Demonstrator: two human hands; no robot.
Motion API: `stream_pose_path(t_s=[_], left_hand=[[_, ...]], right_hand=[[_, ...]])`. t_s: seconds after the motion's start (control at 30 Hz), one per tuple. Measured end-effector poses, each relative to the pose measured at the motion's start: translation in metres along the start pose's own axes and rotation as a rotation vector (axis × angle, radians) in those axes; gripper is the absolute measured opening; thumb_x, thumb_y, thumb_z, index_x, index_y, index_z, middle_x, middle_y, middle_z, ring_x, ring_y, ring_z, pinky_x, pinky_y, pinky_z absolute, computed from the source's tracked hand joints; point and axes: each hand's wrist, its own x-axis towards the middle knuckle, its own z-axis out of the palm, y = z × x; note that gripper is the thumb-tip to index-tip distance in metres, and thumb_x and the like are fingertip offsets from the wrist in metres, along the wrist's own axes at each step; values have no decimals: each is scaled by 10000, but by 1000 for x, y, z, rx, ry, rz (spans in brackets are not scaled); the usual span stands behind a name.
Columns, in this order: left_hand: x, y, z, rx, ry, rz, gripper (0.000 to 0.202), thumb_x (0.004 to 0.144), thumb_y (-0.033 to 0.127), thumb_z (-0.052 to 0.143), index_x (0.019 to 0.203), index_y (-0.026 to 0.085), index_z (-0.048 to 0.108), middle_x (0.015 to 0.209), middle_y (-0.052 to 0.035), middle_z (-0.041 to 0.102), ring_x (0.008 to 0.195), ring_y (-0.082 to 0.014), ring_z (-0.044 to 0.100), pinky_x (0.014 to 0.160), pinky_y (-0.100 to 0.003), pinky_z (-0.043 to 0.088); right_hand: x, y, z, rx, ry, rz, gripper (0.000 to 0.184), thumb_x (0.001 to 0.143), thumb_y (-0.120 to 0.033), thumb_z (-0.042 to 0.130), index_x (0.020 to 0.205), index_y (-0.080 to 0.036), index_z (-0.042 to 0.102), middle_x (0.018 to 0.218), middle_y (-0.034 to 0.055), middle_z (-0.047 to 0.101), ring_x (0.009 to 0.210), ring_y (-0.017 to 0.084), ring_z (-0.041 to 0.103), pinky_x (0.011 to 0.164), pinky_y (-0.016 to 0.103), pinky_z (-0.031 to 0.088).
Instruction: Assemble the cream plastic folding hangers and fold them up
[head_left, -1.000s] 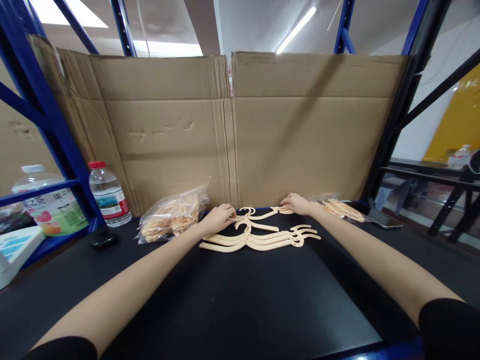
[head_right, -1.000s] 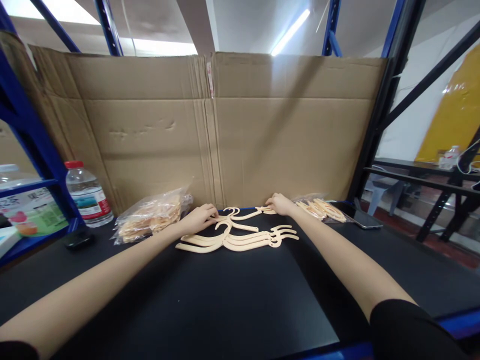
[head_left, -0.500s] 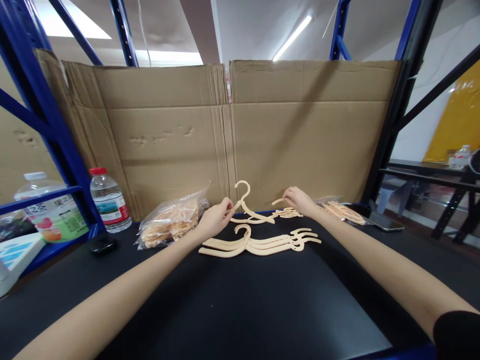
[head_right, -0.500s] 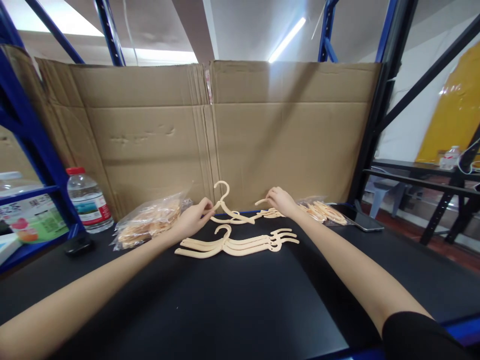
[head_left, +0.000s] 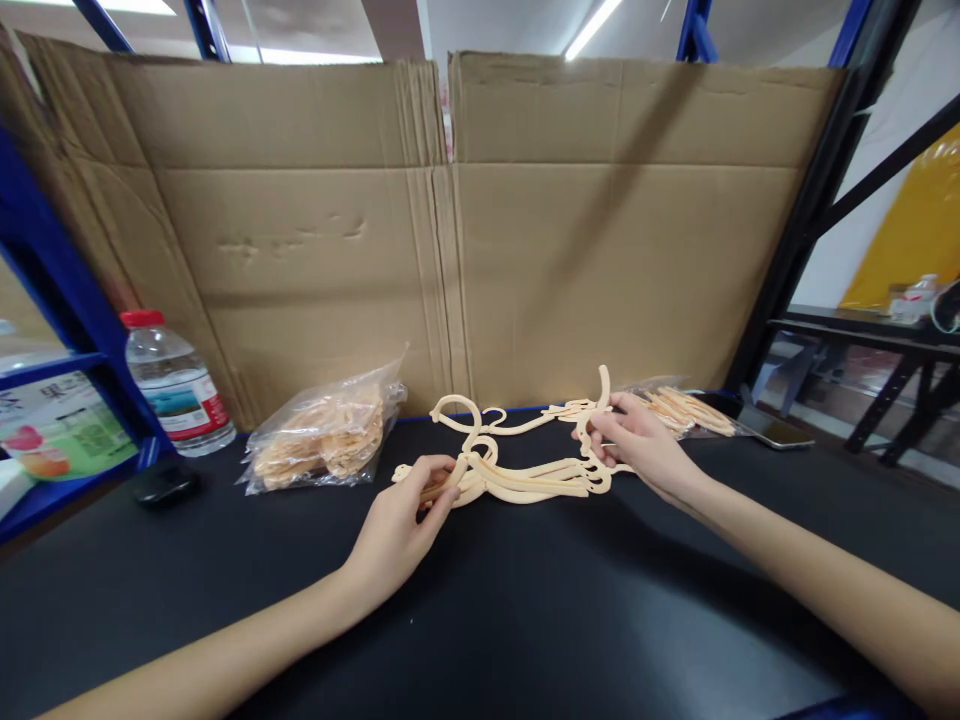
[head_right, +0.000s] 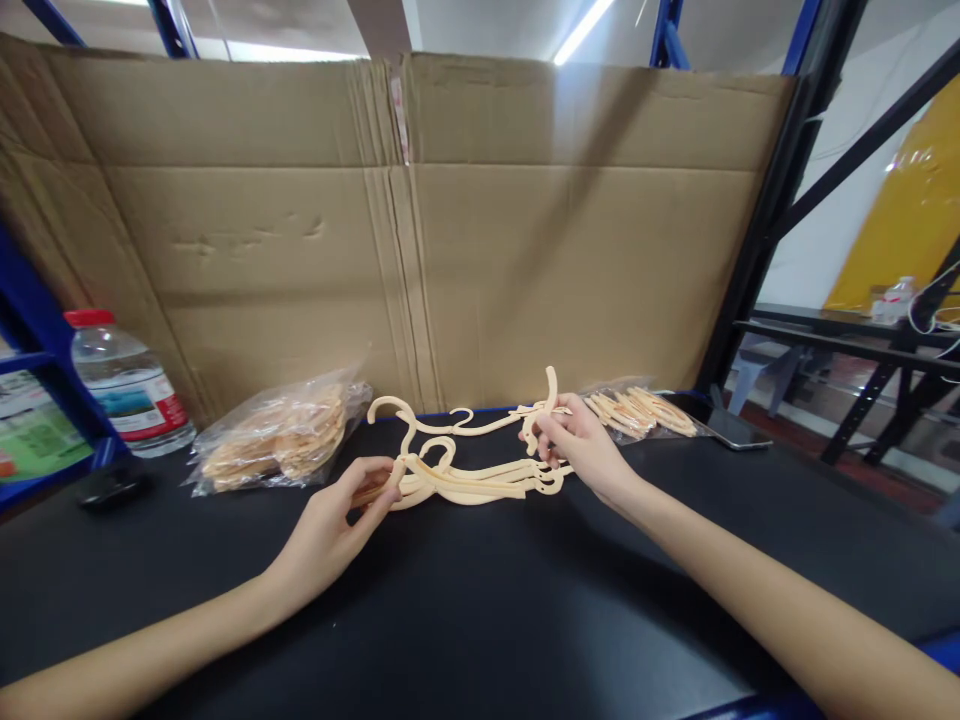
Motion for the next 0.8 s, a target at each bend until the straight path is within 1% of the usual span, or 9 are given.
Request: stream_pose_path(t_s=[0.03,0.1,0.2,0.3,0.4,0.53,0.63,0.7,0.8], left_hand=[[0,-1,1,-10,-12,2,181,907,305,482,1076,240,494,1033,-31,664,964,-189,668,835,-317,550],[0,-2,2,-28,-23,8,169,910,295,482,1067,236,510,1036,-26,665,968,-185,667,852,-312,545],[2,-1,1,-24,-17,6,150,915,287,481,1044,228,530,1012,-23,665,954,-184,669,846,-304,548],[3,0,1,-14,-16,-3,153,912,292,488,1038,217,532,987,-28,662,920,-185,674,847,-318,551],[3,1,1,-23,-10,-4,156,910,294,495,1040,217,532,996,-28,660,912,-181,677,856,-316,550],[3,2,2,-11,6,9,146,904,290,505,1032,226,535,1007,-21,671,913,-181,677,833,-298,559],[3,2,2,-27,3,13,140,901,290,504,1022,225,535,1017,-26,676,915,-185,677,839,-305,560],[3,1,2,-29,-4,10,140,903,293,497,1016,221,535,1016,-35,675,918,-191,675,849,-321,556],[2,0,1,2,-20,9,127,906,288,489,999,216,535,980,-36,672,902,-191,671,850,-330,550]], right_hand=[[-3,1,1,78,-2,38,353,788,-426,677,895,-220,412,786,4,648,546,92,517,491,215,399],[-6,2,2,168,-10,63,398,724,-343,763,931,-217,447,750,-11,643,581,93,535,526,212,411],[-7,5,1,262,-46,103,379,700,-275,794,969,-198,538,710,-18,626,625,96,548,565,211,424],[-8,11,0,374,-76,195,310,681,-252,811,922,-176,632,734,-11,621,637,86,548,604,217,447],[-9,16,0,452,-100,266,294,640,-252,840,878,-168,689,723,-7,618,650,87,555,648,226,466],[-11,15,-1,428,-122,267,255,611,-269,857,787,-173,701,685,-2,609,650,100,552,666,244,472],[-12,10,-1,400,-118,230,223,654,-308,829,760,-188,674,761,6,604,707,117,549,696,260,473],[-12,6,-1,364,-137,221,226,688,-344,800,747,-185,650,804,14,590,691,118,526,658,262,467],[-13,4,0,323,-193,215,256,715,-367,777,732,-173,610,743,17,575,624,117,492,572,255,431]])
